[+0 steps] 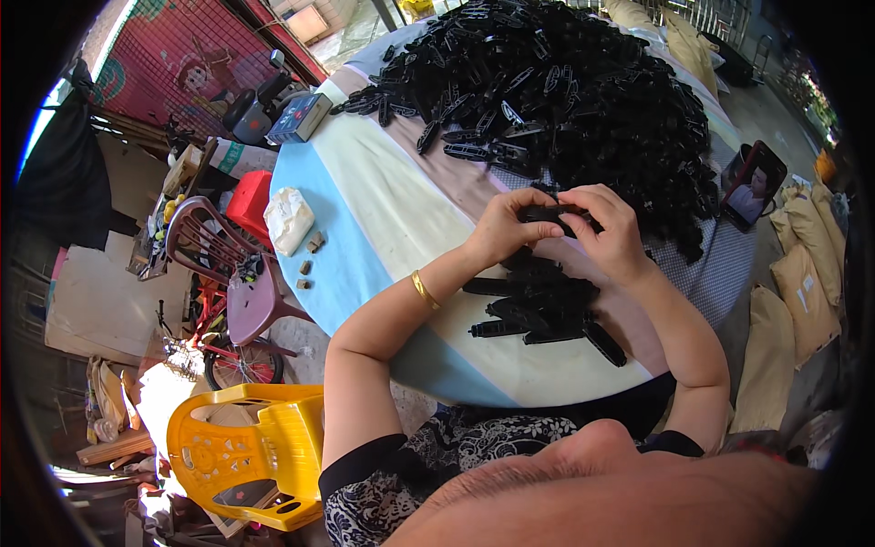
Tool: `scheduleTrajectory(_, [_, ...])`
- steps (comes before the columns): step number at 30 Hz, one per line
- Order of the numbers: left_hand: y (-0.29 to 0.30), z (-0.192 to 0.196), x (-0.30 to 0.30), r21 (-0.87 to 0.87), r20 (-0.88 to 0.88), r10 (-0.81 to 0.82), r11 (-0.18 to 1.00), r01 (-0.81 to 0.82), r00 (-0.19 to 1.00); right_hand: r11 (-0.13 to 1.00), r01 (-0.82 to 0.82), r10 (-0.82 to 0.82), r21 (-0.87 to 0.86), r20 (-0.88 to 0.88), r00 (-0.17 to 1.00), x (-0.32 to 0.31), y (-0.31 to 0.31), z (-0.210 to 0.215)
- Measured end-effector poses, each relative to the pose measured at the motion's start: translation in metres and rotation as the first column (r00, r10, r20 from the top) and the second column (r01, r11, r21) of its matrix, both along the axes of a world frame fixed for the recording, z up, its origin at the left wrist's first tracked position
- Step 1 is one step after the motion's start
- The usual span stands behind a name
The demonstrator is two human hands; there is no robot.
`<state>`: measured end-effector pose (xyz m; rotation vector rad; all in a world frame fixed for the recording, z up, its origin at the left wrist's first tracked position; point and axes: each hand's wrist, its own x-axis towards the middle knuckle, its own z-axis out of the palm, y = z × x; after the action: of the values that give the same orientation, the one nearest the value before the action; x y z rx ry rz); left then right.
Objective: Assembling black plastic hair clips or similar small hardware components by hand.
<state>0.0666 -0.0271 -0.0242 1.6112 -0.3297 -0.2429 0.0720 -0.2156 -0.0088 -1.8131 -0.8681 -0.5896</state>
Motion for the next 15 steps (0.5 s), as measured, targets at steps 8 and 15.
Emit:
scheduleTrajectory(8, [-0.0030,-0.0015,-0.0018,-0.093,-0.105,0.023,0.995,-0.032,0.994,0.976,0.076,-0.026,-0.203,0.241,0.970,-0.0007,-0.0055,0.0006])
scheduleTrajectory(15, [0.0040,0.0017,0.0021,-0.247,-0.222,-0.018,0.968,-0.038,0.975,0.915,0.163,-0.011,-0.370,0.379,0.926,-0.0058,-0.0068,0.0041])
